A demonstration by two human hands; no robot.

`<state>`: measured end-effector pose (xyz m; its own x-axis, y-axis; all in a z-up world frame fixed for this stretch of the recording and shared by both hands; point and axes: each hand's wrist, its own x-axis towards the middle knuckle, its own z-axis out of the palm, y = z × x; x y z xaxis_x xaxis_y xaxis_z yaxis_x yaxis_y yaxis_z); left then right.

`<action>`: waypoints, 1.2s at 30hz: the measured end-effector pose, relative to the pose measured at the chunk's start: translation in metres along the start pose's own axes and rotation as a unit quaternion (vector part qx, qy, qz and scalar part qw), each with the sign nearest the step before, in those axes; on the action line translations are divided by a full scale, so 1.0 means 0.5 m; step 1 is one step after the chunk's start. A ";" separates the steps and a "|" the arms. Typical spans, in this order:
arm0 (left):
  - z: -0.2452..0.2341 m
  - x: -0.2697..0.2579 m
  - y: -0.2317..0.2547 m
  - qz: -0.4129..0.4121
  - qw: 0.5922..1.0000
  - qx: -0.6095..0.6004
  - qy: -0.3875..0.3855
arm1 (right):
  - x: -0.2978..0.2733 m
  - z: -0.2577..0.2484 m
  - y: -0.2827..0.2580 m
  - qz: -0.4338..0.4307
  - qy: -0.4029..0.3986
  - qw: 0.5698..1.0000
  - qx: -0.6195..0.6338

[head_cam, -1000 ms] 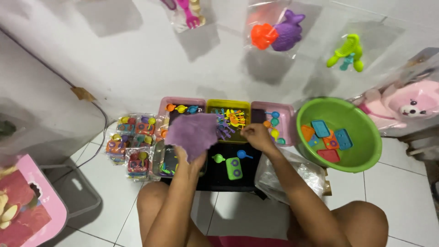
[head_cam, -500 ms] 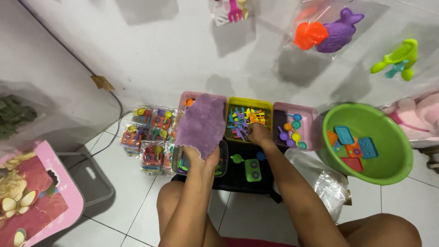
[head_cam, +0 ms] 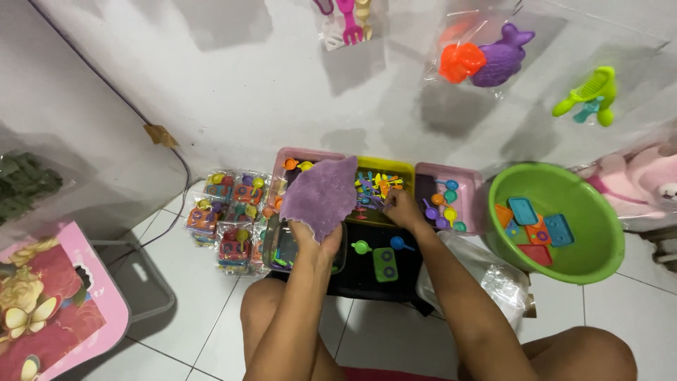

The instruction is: Cleaning small plastic toy letters and shapes with a purple cloth and sorting them into colored plastic bins.

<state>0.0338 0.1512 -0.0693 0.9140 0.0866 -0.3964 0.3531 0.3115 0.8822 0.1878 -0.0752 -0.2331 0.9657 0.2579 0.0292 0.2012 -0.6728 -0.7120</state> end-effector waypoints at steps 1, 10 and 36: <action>0.003 -0.003 0.006 -0.002 1.000 -0.009 -0.001 | 0.000 -0.004 0.014 0.026 -0.002 0.999 0.039; 0.045 -0.040 0.049 -0.009 0.998 -0.057 -0.023 | -0.122 -0.183 -0.090 -0.092 0.054 0.985 0.135; 0.274 -0.120 -0.078 -0.051 0.987 -0.135 -0.076 | -0.393 -0.355 -0.183 -0.083 0.040 0.993 0.076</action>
<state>-0.0073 0.0043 -0.0455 0.9035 -0.0944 -0.4181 0.3968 0.5530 0.7327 0.0086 -0.1874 -0.0494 0.9323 0.2972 0.2063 0.3378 -0.5112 -0.7903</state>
